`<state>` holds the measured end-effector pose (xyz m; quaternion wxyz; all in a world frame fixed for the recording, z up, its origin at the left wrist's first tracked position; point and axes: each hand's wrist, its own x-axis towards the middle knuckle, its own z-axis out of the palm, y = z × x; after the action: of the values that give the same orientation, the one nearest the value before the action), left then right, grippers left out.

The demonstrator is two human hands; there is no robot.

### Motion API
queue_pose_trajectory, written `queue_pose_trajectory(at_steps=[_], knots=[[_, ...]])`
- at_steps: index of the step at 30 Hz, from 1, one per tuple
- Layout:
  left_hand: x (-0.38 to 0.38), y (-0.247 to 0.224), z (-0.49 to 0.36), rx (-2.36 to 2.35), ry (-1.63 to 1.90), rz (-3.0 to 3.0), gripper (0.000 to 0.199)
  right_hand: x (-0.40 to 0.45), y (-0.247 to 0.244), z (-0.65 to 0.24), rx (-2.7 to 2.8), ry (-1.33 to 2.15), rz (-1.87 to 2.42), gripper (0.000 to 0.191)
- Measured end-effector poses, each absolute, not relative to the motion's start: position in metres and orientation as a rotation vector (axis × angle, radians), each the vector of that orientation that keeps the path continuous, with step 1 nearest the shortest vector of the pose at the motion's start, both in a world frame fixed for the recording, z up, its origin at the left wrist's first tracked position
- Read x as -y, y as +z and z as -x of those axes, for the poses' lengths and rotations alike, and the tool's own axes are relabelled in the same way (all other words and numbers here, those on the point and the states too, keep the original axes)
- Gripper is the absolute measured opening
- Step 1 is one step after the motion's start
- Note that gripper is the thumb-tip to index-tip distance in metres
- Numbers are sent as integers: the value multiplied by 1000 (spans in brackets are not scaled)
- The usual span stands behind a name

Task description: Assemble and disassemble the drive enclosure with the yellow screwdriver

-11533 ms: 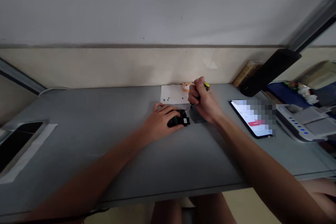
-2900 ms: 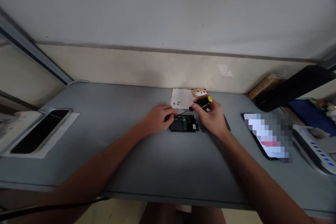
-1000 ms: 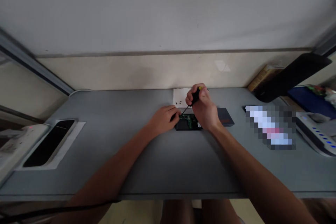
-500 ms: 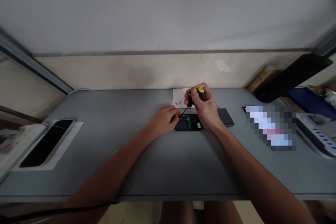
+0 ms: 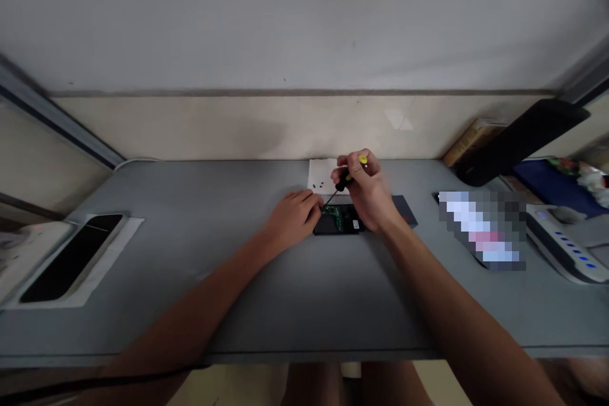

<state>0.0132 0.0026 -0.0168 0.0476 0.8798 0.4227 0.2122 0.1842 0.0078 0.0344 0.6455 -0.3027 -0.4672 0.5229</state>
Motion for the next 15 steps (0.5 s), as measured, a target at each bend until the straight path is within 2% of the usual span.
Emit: queue_pose_trajectory(at_steps=[5, 9, 13, 15], knots=[[-4, -18, -11, -1248, 667, -2692, 25, -13, 31, -187, 1060, 1102, 714, 54], [-5, -19, -9, -1211, 702, -2685, 27, -16, 33, -191, 1017, 1232, 661, 49], [-6, -18, -8, -1169, 741, -2681, 29, -16, 35, -196, 998, 1311, 675, 36], [-7, -18, -7, -1158, 741, -2686, 30, -15, 35, -198, 999, 1309, 689, 36]])
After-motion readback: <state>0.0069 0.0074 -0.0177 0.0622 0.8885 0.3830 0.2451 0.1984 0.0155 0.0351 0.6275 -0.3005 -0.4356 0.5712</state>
